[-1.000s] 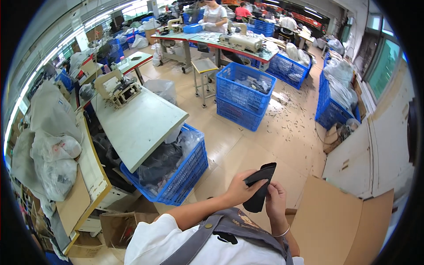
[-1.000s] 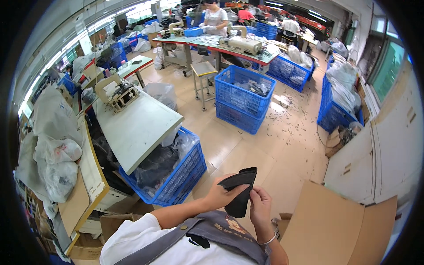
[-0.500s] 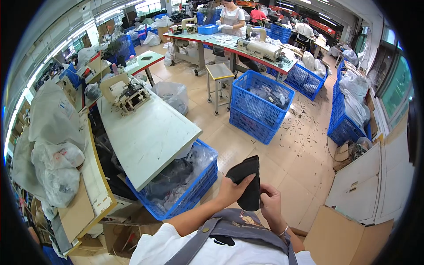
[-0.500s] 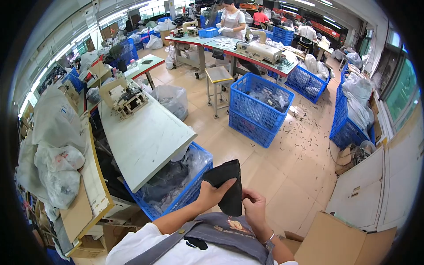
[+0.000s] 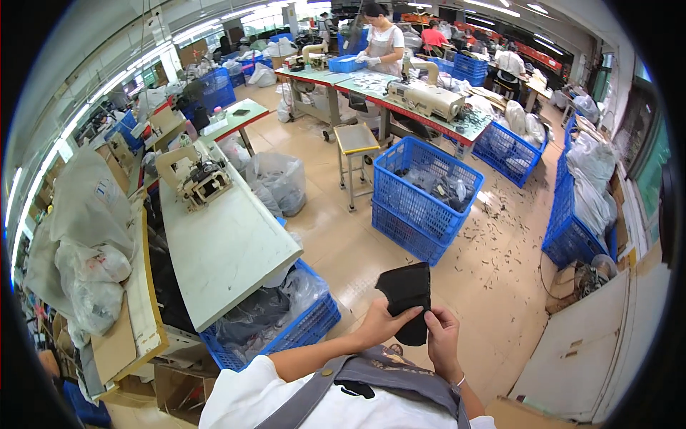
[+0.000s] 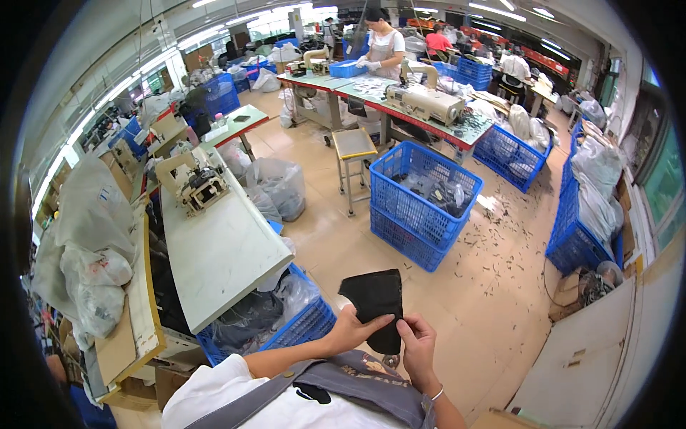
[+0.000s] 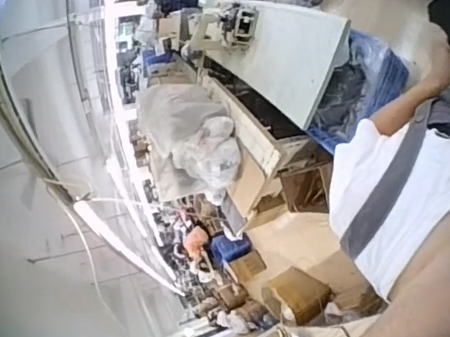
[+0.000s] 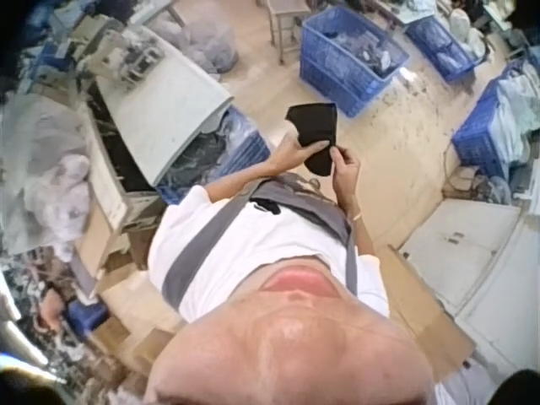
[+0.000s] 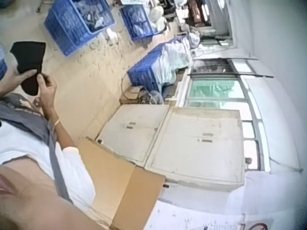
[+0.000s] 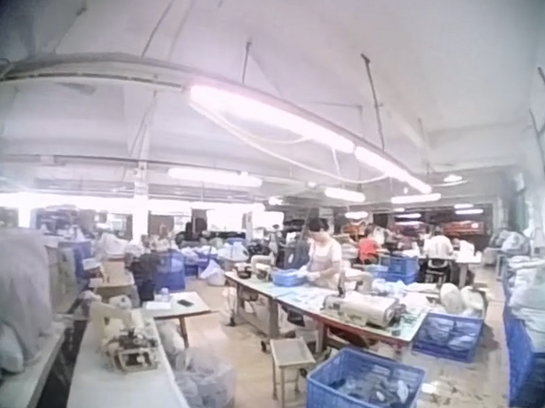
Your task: The recorder organizes shoe components, then applies a liquid adhesive from a bottle to the edge of a black shoe upper component at a designated workstation.
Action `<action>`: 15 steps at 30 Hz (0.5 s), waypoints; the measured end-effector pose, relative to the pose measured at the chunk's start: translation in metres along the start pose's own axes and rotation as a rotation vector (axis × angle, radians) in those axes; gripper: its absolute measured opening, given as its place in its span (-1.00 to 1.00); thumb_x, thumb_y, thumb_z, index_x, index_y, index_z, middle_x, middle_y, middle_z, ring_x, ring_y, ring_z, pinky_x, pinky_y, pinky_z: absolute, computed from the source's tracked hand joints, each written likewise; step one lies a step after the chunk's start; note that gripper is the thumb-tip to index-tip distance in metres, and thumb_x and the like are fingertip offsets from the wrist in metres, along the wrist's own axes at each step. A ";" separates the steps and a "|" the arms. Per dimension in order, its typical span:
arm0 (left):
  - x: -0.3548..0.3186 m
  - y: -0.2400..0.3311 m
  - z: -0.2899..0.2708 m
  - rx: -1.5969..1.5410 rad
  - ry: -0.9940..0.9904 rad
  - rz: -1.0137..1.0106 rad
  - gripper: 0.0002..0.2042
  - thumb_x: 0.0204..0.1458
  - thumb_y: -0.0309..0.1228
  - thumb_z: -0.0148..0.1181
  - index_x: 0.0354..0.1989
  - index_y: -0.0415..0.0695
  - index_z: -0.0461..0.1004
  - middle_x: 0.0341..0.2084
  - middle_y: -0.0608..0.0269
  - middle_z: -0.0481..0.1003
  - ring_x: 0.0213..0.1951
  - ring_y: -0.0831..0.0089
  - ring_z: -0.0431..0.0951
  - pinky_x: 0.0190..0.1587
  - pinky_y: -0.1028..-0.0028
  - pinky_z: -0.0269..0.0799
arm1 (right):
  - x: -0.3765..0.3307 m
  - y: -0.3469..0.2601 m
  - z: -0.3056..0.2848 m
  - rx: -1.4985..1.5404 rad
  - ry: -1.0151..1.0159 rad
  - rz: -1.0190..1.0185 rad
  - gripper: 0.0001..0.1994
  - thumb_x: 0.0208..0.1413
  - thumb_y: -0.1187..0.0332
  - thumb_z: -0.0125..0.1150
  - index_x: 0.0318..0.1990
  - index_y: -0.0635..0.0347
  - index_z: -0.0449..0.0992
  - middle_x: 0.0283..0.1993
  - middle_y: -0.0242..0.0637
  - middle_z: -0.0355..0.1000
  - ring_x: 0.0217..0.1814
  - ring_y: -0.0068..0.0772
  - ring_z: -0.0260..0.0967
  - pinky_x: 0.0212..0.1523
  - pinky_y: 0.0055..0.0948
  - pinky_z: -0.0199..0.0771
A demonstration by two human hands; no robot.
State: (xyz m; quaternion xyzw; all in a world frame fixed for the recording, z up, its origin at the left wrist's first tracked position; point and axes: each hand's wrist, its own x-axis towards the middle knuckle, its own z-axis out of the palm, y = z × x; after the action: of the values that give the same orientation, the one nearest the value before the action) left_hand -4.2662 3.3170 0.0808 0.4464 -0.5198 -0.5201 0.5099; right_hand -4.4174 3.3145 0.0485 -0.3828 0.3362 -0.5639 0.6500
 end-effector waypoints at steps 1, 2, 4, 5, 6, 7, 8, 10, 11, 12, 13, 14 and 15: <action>0.010 0.004 0.007 0.062 -0.004 -0.111 -0.70 -0.09 -0.39 0.23 -0.19 -0.28 0.42 -0.35 0.23 0.50 -0.34 0.57 0.47 -0.29 0.56 0.42 | 0.008 -0.006 -0.008 0.036 -0.012 0.017 -0.91 0.02 0.56 0.02 -0.32 0.36 0.43 -0.33 -0.35 0.38 -0.30 -0.61 0.30 -0.21 -0.62 0.30; 0.019 0.005 0.015 0.064 0.014 -0.109 -0.70 -0.09 -0.39 0.23 -0.19 -0.28 0.42 -0.35 0.23 0.50 -0.34 0.57 0.47 -0.29 0.56 0.42 | 0.015 -0.012 -0.014 0.038 -0.028 0.024 -0.91 0.02 0.56 0.02 -0.32 0.36 0.43 -0.33 -0.35 0.38 -0.30 -0.61 0.30 -0.21 -0.62 0.30; 0.035 0.005 0.029 0.029 0.047 -0.070 -0.72 -0.09 -0.39 0.23 -0.22 -0.27 0.42 -0.38 0.23 0.50 -0.36 0.56 0.48 -0.31 0.55 0.42 | 0.026 -0.023 -0.024 0.115 0.001 0.073 -0.88 0.03 0.58 -0.04 -0.31 0.38 0.43 -0.32 -0.33 0.38 -0.28 -0.59 0.31 -0.20 -0.62 0.30; 0.044 0.002 0.036 0.029 0.064 -0.071 -0.72 -0.09 -0.39 0.23 -0.22 -0.27 0.42 -0.38 0.23 0.50 -0.36 0.56 0.48 -0.31 0.55 0.42 | 0.033 -0.024 -0.032 0.114 -0.012 0.084 -0.88 0.03 0.58 -0.04 -0.31 0.38 0.43 -0.32 -0.33 0.38 -0.28 -0.59 0.31 -0.20 -0.62 0.30; 0.052 -0.003 0.042 0.058 0.086 -0.019 -0.72 -0.09 -0.40 0.23 -0.22 -0.27 0.42 -0.38 0.23 0.50 -0.36 0.55 0.48 -0.31 0.54 0.43 | 0.040 -0.025 -0.039 0.145 -0.011 0.100 -0.87 0.02 0.59 -0.06 -0.30 0.39 0.42 -0.31 -0.33 0.38 -0.27 -0.59 0.31 -0.20 -0.62 0.30; 0.059 -0.006 0.048 0.088 0.104 0.028 -0.72 -0.09 -0.40 0.23 -0.22 -0.26 0.42 -0.39 0.23 0.50 -0.36 0.55 0.48 -0.32 0.54 0.43 | 0.046 -0.026 -0.046 0.178 -0.003 0.118 -0.85 0.02 0.60 -0.08 -0.29 0.40 0.42 -0.31 -0.32 0.38 -0.27 -0.60 0.30 -0.21 -0.63 0.30; 0.064 -0.007 0.052 0.088 0.115 0.019 -0.72 -0.09 -0.40 0.23 -0.22 -0.26 0.42 -0.39 0.23 0.50 -0.36 0.55 0.48 -0.32 0.54 0.43 | 0.051 -0.028 -0.051 0.178 -0.007 0.132 -0.85 0.02 0.60 -0.08 -0.29 0.40 0.42 -0.31 -0.32 0.38 -0.27 -0.60 0.30 -0.21 -0.63 0.30; 0.075 -0.004 0.059 0.075 0.154 -0.040 -0.73 -0.09 -0.39 0.22 -0.22 -0.25 0.43 -0.39 0.23 0.50 -0.37 0.55 0.49 -0.32 0.53 0.43 | 0.064 -0.033 -0.059 0.137 -0.052 0.146 -0.82 -0.02 0.63 -0.11 -0.26 0.41 0.41 -0.29 -0.31 0.37 -0.26 -0.60 0.30 -0.21 -0.64 0.30; 0.081 -0.004 0.059 0.074 0.163 -0.047 -0.73 -0.09 -0.39 0.22 -0.22 -0.25 0.43 -0.39 0.23 0.50 -0.37 0.55 0.49 -0.32 0.53 0.43 | 0.071 -0.033 -0.062 0.137 -0.056 0.156 -0.82 -0.02 0.63 -0.11 -0.26 0.41 0.41 -0.29 -0.31 0.37 -0.26 -0.60 0.30 -0.21 -0.64 0.30; 0.086 -0.005 0.058 0.099 0.144 -0.061 -0.73 -0.08 -0.39 0.22 -0.22 -0.25 0.44 -0.39 0.23 0.51 -0.37 0.55 0.49 -0.32 0.53 0.43 | 0.077 -0.031 -0.065 0.128 -0.060 0.167 -0.79 -0.05 0.65 -0.13 -0.26 0.41 0.41 -0.29 -0.31 0.37 -0.26 -0.59 0.30 -0.21 -0.64 0.30; 0.091 -0.006 0.057 0.124 0.124 -0.075 -0.74 -0.08 -0.39 0.22 -0.22 -0.25 0.44 -0.39 0.23 0.51 -0.37 0.55 0.49 -0.32 0.53 0.43 | 0.083 -0.030 -0.068 0.119 -0.064 0.178 -0.76 -0.08 0.67 -0.16 -0.26 0.41 0.41 -0.29 -0.30 0.37 -0.26 -0.58 0.30 -0.22 -0.64 0.29; 0.095 -0.004 0.057 0.122 0.130 -0.081 -0.74 -0.08 -0.39 0.22 -0.22 -0.25 0.44 -0.39 0.23 0.51 -0.37 0.55 0.49 -0.32 0.53 0.43 | 0.089 -0.029 -0.069 0.118 -0.065 0.187 -0.76 -0.08 0.67 -0.16 -0.26 0.41 0.41 -0.29 -0.30 0.37 -0.26 -0.58 0.30 -0.22 -0.64 0.29; 0.099 -0.002 0.057 0.147 0.170 -0.063 -0.74 -0.08 -0.39 0.21 -0.23 -0.26 0.44 -0.39 0.22 0.51 -0.38 0.55 0.49 -0.32 0.53 0.43 | 0.096 -0.029 -0.070 0.114 -0.091 0.190 -0.74 -0.11 0.69 -0.18 -0.26 0.41 0.41 -0.29 -0.30 0.37 -0.27 -0.58 0.30 -0.23 -0.65 0.29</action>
State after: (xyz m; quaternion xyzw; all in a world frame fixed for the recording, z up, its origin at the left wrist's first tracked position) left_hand -4.3314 3.2236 0.0892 0.5414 -0.4971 -0.4567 0.5012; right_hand -4.4786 3.2094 0.0396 -0.3367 0.3083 -0.5003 0.7357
